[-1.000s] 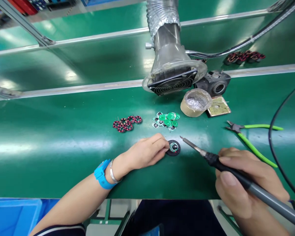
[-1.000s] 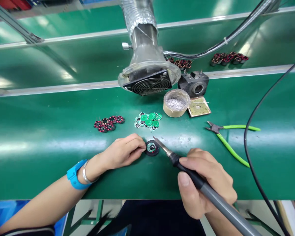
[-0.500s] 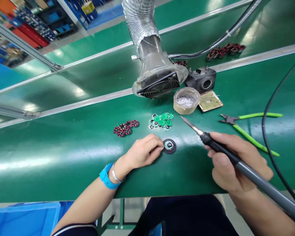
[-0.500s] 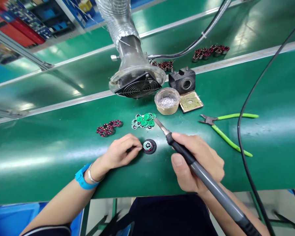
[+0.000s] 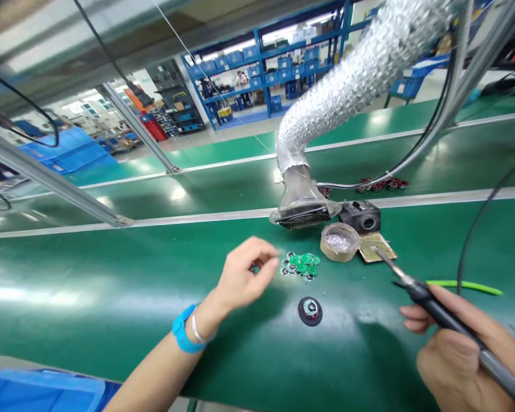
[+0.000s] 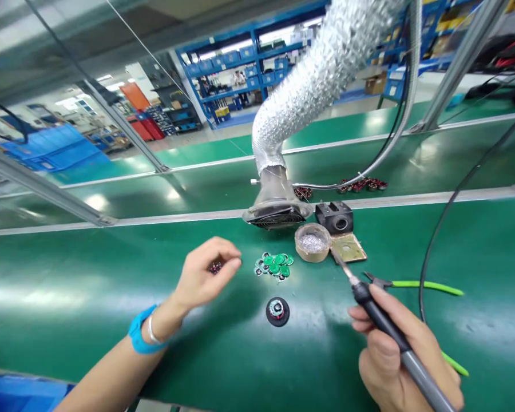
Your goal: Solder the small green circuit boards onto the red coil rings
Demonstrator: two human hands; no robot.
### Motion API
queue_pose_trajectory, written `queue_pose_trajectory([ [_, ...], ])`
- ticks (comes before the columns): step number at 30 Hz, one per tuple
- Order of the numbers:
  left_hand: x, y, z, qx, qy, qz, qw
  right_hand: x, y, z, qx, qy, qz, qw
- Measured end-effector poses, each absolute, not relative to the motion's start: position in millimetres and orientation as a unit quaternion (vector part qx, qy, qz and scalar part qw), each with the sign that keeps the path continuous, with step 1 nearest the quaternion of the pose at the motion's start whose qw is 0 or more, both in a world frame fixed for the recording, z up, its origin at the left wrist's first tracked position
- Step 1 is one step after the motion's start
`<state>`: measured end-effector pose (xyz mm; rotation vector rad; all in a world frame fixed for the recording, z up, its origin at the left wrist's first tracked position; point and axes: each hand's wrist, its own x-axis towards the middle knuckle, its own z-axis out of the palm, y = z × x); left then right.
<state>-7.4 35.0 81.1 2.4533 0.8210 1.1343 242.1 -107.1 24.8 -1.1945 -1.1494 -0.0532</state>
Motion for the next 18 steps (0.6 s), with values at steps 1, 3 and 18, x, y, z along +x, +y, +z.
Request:
queue_pose_trajectory([
  [1, -1.1, 48.2, 95.2, 0.858, 0.296, 0.398, 0.133, 240.0, -104.1, 25.9, -0.553, -0.474, -0.017, 0.685],
  [3, 18.2, 82.9, 120.5, 0.868, 0.288, 0.39, 0.108, 233.5, -98.8, 26.4, -0.588, -0.402, -0.007, 0.702],
  [18, 45.3, 66.4, 183.0, 0.917, 0.161, 0.365, 0.005, 235.3, -50.8, 80.4, -0.453, -0.654, -0.181, 0.578],
])
